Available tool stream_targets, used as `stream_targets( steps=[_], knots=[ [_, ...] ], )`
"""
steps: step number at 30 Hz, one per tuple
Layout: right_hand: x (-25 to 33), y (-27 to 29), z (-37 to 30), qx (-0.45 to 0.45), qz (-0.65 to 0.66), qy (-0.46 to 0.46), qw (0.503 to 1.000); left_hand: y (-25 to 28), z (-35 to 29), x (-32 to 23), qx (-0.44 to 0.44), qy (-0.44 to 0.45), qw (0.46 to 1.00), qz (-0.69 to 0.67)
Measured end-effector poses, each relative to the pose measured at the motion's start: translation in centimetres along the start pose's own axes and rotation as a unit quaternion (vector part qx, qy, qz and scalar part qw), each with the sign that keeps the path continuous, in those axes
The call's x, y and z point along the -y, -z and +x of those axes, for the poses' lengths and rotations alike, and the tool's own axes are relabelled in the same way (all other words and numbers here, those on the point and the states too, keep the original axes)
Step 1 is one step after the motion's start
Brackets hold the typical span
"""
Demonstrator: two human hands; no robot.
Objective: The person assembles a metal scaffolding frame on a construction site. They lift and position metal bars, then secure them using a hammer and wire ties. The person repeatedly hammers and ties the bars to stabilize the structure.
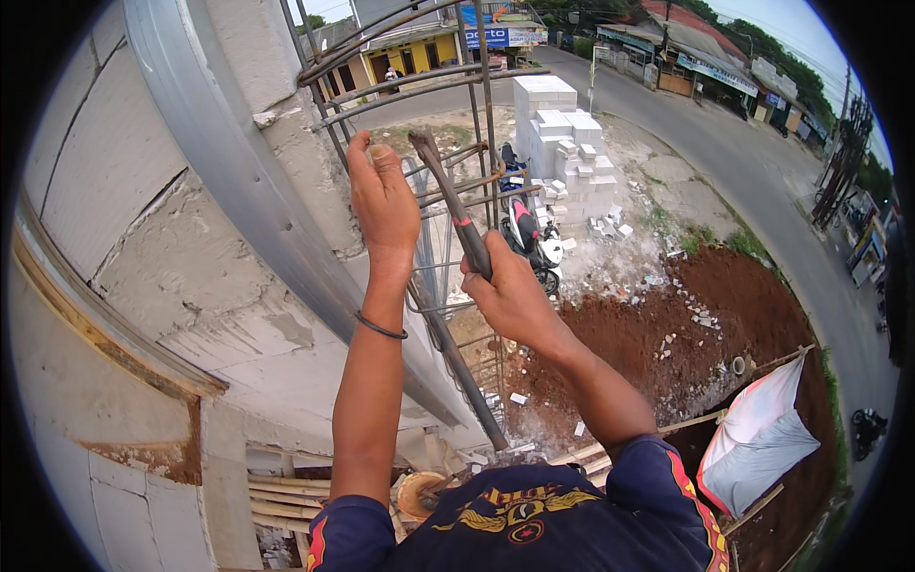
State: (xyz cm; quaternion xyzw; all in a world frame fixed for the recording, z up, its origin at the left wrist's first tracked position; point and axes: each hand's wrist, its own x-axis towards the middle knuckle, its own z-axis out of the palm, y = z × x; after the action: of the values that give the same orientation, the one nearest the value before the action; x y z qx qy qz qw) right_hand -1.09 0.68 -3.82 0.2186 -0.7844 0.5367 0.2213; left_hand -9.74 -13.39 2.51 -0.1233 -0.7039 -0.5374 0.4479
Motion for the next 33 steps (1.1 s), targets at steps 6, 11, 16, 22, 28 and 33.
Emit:
stream_targets(
  steps=[6, 11, 16, 22, 28, 33],
  knots=[
    [2.2, -0.6, 6.6, 0.14, 0.169, -0.134, 0.966, 1.0, 0.6, -2.2, 0.031, 0.026, 0.996, 0.077],
    [3.6, -0.1, 8.0, 0.195, 0.079, -0.163, 0.964, 1.5, 0.7, -2.1, 0.056, 0.021, 0.992, 0.109],
    [4.6, 0.2, 7.7, 0.196, 0.112, -0.142, 0.964, 1.4, 0.9, -1.1, 0.036, -0.016, 0.988, 0.151],
    [5.1, 0.8, 8.7, 0.202, 0.008, -0.112, 0.973, 1.4, 1.0, -1.1, 0.033, -0.056, 0.979, 0.195],
    [4.5, 0.1, 9.0, 0.178, 0.04, -0.061, 0.981, 1.7, 0.4, -2.6, 0.061, -0.034, 0.985, 0.16],
    [3.1, -0.3, 8.3, 0.197, 0.218, -0.118, 0.949, 2.0, -1.3, -3.3, 0.038, 0.066, 0.997, -0.005]
  ],
)
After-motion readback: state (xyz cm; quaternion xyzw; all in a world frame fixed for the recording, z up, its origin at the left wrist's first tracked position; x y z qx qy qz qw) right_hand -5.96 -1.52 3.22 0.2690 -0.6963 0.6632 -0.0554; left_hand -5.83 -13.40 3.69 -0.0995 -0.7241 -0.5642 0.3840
